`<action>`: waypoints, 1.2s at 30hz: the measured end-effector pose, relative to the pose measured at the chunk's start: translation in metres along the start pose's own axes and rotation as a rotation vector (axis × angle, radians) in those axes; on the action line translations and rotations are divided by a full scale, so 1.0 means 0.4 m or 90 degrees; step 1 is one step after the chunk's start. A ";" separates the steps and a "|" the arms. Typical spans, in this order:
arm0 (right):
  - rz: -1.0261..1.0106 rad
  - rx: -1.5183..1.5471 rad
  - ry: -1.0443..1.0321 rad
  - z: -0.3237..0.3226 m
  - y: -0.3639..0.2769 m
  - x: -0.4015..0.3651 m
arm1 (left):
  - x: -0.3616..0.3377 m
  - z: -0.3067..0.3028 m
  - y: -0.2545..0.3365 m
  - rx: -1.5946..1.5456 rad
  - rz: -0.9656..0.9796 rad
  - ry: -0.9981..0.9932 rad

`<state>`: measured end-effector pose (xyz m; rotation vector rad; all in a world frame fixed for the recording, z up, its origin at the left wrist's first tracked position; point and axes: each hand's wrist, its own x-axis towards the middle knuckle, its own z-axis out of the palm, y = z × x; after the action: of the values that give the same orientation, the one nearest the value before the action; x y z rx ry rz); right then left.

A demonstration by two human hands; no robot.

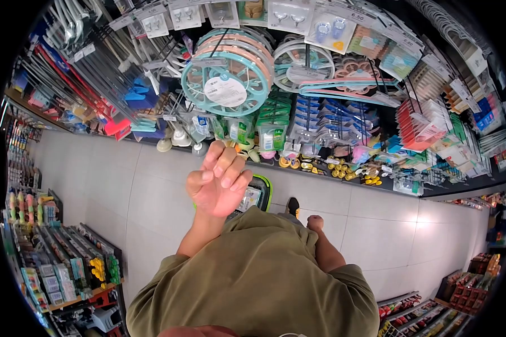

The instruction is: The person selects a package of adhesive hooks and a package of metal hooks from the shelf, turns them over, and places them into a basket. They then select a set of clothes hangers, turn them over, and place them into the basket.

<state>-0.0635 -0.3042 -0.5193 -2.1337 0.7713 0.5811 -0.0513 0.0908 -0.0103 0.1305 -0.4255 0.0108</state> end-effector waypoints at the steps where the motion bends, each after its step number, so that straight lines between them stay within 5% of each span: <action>1: 0.003 0.018 0.002 0.011 -0.003 -0.012 | -0.011 -0.001 0.009 -0.005 0.003 0.005; 8: -0.071 0.012 -0.022 0.077 0.055 -0.061 | -0.099 0.003 0.086 -0.013 0.018 0.021; 15: -0.010 0.042 0.010 0.050 0.101 -0.142 | -0.145 -0.007 0.123 0.029 0.021 0.030; 18: -0.080 -0.058 0.061 0.033 0.175 -0.116 | -0.147 -0.027 0.118 0.036 0.033 0.051; 21: -0.014 -0.147 0.056 -0.021 0.101 -0.169 | -0.133 -0.037 0.106 0.019 0.054 0.059; 24: -0.053 -0.224 0.102 -0.022 0.175 -0.036 | -0.110 -0.035 0.097 0.041 0.075 0.066; 26: -0.061 -0.245 0.113 -0.013 0.154 0.018 | -0.093 -0.031 0.090 0.065 0.089 0.092; 29: 0.029 -0.166 -0.090 -0.014 0.034 0.102 | -0.058 -0.038 0.070 0.146 0.123 0.141; 36: -0.110 0.151 -0.110 0.050 -0.227 0.186 | 0.073 -0.101 -0.034 0.486 0.215 0.189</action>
<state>0.0489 -0.2663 -0.5304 -1.8821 0.5266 0.5446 -0.0076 0.0818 -0.0363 0.7976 -0.1229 0.5229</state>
